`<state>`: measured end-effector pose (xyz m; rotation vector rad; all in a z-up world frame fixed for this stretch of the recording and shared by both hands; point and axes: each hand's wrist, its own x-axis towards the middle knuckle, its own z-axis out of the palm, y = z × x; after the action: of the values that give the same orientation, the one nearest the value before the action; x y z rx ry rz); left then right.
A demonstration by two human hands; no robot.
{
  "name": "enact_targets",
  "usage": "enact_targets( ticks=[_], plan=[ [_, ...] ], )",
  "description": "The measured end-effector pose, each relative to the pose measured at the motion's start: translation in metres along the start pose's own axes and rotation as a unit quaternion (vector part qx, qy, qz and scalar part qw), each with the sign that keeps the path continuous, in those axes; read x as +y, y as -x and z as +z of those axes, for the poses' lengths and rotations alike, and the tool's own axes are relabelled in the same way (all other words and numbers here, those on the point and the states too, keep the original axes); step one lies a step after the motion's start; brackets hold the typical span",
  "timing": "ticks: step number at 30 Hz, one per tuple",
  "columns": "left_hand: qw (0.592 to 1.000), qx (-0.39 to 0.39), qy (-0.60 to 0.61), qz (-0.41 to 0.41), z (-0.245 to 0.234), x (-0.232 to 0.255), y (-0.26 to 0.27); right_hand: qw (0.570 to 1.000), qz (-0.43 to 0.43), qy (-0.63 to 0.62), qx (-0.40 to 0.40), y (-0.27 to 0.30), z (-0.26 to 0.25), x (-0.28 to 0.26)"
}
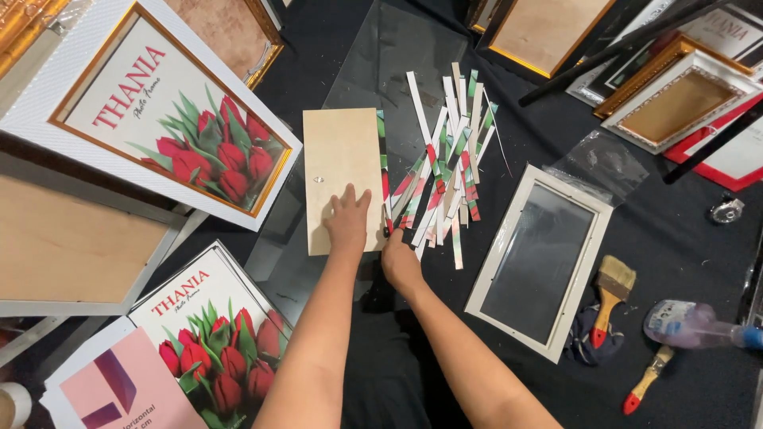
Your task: Assembling a picture frame by trimming the backing board, inserting artwork, and cleaning the final product with a brush.
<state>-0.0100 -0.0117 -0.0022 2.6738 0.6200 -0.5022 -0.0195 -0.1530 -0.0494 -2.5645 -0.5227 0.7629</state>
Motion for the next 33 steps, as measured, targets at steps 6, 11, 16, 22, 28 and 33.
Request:
enact_targets(
  ticks=[6, 11, 16, 22, 28, 33],
  plan=[
    [1.0, 0.002, -0.003, -0.007, 0.005, 0.0, -0.006, 0.999, 0.022, 0.031, -0.029, 0.045, 0.024, 0.025],
    [0.999, 0.012, -0.032, 0.005, 0.034, -0.015, -0.033, 0.998, 0.03, 0.042, -0.046, 0.063, 0.029, 0.032],
    [0.996, -0.068, 0.053, 0.011, 0.047, -0.037, -0.037, 0.996, 0.042, 0.035, -0.071, 0.063, 0.031, 0.033],
    [0.993, 0.108, 0.013, 0.051, 0.054, -0.032, -0.009, 0.995, 0.057, 0.038, -0.077, 0.054, 0.024, 0.039],
    [0.978, 0.204, -0.026, 0.048, 0.087, -0.037, -0.018, 0.991, 0.114, -0.039, -0.059, 0.043, -0.045, -0.018],
    [0.957, 0.286, -0.04, 0.033, 0.104, -0.041, -0.03, 0.993, 0.097, -0.063, 0.017, -0.047, -0.04, -0.018]
  ],
)
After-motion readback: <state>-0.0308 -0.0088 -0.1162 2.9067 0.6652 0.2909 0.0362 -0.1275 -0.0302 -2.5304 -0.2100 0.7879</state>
